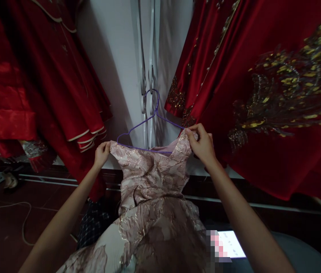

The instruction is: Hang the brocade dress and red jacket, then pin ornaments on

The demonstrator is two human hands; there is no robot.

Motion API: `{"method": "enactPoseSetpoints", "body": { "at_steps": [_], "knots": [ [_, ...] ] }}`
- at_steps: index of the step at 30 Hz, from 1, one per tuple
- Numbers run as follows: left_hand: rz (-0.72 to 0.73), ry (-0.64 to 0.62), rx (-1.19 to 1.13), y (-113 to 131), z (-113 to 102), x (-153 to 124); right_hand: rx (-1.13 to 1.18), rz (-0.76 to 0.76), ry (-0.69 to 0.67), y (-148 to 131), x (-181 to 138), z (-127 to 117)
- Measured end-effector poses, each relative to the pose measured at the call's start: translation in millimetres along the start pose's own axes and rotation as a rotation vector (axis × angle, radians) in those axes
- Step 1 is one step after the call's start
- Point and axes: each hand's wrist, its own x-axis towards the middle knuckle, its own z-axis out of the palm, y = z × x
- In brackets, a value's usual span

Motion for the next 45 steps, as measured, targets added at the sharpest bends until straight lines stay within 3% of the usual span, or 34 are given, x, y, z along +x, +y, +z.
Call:
{"method": "enactPoseSetpoints", "body": {
  "at_steps": [13,22,38,45],
  "knots": [
    [0.024,-0.006,0.019,-2.7,-7.4,-4.5,0.014,-0.008,-0.009,4.7,0.3,1.5],
    [0.094,0.011,-0.059,6.9,-5.4,10.0,0.014,-0.037,-0.010,5.8,2.0,0.5],
    [0.092,-0.028,0.001,-6.2,-13.2,-6.6,0.027,-0.042,-0.025,9.5,3.5,2.3],
    [0.151,-0.052,-0.079,14.1,-12.4,18.0,0.067,-0.037,-0.052,17.0,5.3,5.0]
  ]
}}
